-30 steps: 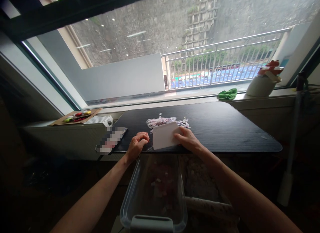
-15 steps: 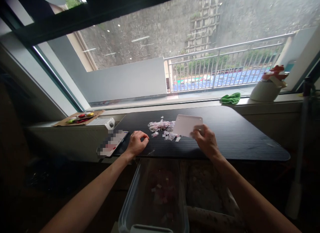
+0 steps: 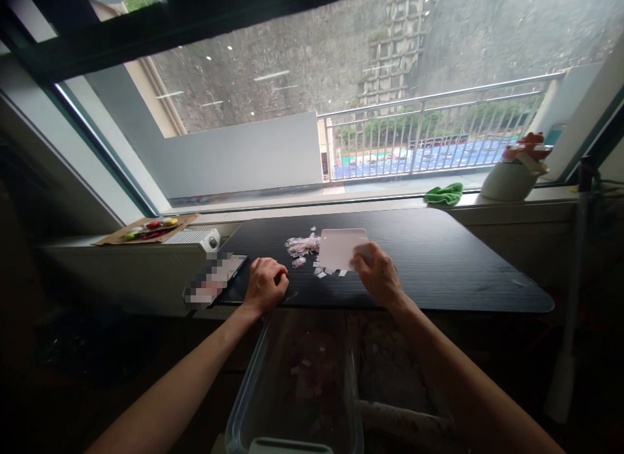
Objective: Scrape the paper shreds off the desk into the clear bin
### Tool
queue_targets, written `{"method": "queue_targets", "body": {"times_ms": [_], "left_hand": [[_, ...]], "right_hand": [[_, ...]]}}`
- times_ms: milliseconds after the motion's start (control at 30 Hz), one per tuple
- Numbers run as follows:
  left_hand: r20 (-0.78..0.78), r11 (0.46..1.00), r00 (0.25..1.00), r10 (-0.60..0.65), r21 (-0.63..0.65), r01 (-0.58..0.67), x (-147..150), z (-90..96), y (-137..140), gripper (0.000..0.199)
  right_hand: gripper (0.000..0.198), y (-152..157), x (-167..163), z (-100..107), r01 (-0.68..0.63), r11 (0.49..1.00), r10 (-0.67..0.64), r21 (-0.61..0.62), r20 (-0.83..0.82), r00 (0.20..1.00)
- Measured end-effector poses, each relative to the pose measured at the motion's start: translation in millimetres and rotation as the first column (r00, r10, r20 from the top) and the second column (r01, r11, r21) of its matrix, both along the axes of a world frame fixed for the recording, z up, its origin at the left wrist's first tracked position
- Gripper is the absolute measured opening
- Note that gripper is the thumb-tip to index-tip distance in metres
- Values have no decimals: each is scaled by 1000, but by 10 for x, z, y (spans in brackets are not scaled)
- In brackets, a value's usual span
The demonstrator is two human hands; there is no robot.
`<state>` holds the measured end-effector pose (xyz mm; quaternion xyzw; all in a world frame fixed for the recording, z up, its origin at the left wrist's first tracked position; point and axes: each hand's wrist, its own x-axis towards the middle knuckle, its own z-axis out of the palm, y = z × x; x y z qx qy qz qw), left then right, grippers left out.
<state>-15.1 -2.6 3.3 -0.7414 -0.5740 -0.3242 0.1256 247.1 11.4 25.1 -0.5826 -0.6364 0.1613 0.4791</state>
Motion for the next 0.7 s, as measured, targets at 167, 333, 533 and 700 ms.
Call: {"method": "queue_targets", "body": {"times_ms": [167, 333, 533, 700], "left_hand": [[8, 1000, 1000, 1, -2, -1, -9, -25, 13, 10], [36, 1000, 999, 19, -2, -19, 0, -37, 14, 11], [54, 999, 998, 41, -5, -40, 11, -30, 7, 12], [56, 999, 997, 47, -15, -46, 15, -25, 3, 11]], "right_hand": [[15, 30, -111, 34, -33, 999, 35, -20, 102, 994], [19, 100, -379, 150, -111, 994, 113, -23, 124, 986], [16, 53, -466, 254, -102, 994, 107, -33, 300, 948], [20, 60, -433, 282, -94, 996, 91, -2, 267, 959]]}}
